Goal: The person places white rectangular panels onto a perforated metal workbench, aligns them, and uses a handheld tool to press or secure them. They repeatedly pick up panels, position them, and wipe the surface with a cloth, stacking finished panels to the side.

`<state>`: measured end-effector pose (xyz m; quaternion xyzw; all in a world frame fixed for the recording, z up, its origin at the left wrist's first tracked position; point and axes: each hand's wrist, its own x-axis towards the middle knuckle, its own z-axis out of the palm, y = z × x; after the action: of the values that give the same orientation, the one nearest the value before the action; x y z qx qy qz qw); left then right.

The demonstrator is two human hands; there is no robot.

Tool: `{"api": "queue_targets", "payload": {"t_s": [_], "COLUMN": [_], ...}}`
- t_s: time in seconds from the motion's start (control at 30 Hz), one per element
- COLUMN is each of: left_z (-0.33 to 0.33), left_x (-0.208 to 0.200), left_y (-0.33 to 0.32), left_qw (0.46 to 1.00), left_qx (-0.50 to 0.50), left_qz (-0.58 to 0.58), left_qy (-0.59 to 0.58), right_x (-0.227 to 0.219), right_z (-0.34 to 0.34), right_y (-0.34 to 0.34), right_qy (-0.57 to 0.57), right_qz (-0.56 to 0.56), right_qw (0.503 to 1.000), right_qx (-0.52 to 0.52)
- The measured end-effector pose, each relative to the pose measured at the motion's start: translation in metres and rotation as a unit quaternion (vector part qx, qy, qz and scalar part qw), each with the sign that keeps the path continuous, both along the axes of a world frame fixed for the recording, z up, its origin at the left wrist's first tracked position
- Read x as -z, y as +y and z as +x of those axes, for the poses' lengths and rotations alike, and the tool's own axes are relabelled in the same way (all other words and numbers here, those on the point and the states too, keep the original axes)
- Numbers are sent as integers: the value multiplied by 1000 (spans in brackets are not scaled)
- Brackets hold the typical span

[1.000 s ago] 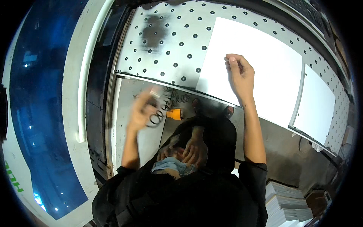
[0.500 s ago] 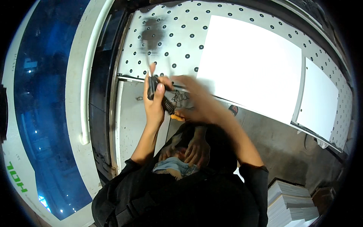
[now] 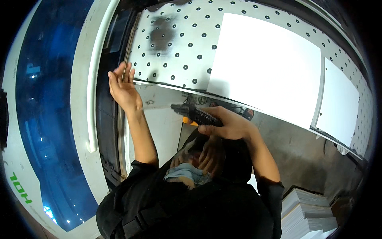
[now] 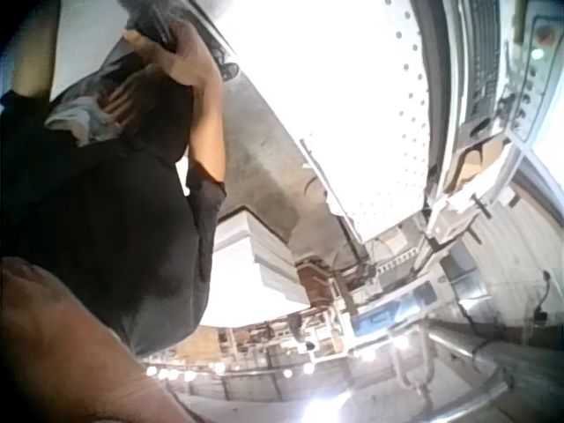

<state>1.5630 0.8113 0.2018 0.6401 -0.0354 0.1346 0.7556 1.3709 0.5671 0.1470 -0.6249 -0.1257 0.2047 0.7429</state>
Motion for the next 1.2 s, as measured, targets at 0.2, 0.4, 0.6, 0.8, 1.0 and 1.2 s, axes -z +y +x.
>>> {"api": "queue_targets", "payload": {"t_s": [0.2,0.4,0.6,0.8,1.0,1.2], "left_z": [-12,-1,17,112,231,219], "left_x": [26,36,52,110,169,205], "left_y": [3,-1,-2,12,9,-22], "left_qw": [996,985,974,903,784,765], "left_qx": [67,73,163,146,72,29], "left_qz": [-39,-77,130,403,597,625], "left_qy": [36,139,88,-38,-152,-155], "right_x": [-10,-17,-25,-36,-53,-62], "right_z": [1,12,11,2,-5,0], "right_y": [9,-8,-29,-11,5,28], "right_qy": [41,34,103,142,172,143], "right_qz": [26,80,-3,-7,-56,-81], "right_qw": [994,908,904,914,946,911], "right_qx": [99,411,415,380,269,378]}}
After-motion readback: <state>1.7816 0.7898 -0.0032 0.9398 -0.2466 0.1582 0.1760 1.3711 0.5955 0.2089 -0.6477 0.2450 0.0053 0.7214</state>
